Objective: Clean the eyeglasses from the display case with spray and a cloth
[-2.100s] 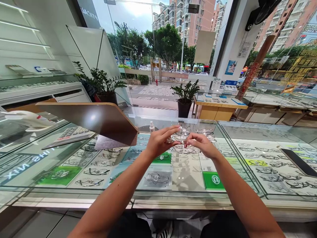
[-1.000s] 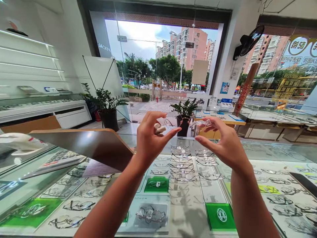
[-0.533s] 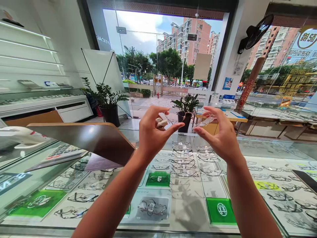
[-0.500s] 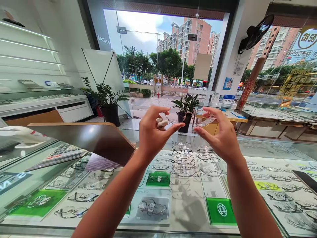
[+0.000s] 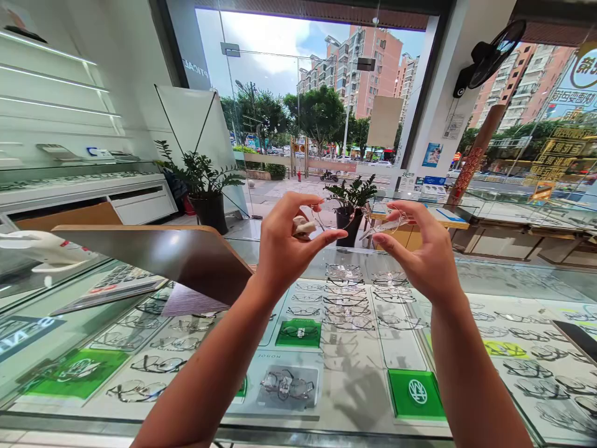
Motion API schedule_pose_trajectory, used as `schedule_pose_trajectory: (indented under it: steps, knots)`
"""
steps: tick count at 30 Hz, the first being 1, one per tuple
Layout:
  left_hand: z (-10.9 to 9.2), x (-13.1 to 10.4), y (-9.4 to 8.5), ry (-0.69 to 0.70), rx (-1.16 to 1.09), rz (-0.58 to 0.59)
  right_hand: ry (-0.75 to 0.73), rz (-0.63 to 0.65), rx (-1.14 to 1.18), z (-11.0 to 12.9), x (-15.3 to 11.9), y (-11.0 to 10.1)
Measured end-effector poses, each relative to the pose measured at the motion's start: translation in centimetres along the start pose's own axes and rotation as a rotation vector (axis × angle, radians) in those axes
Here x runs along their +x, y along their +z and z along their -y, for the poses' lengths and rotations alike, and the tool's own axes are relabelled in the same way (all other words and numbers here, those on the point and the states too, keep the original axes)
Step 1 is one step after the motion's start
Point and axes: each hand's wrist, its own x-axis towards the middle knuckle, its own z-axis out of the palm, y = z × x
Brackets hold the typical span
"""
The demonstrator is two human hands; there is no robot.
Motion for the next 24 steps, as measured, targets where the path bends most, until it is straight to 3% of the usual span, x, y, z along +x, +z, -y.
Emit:
schedule_pose_trajectory:
  steps: [8, 24]
  knots:
    - [0.60, 0.43, -0.60, 0.082, 0.097, 0.013, 0.023, -0.004, -0.013, -0.14, 0.02, -0.36]
    - [0.65, 0.14, 0.11, -0.006, 0.055, -0.001, 0.070, 0.016, 0.019, -0.54, -0.08, -0.42]
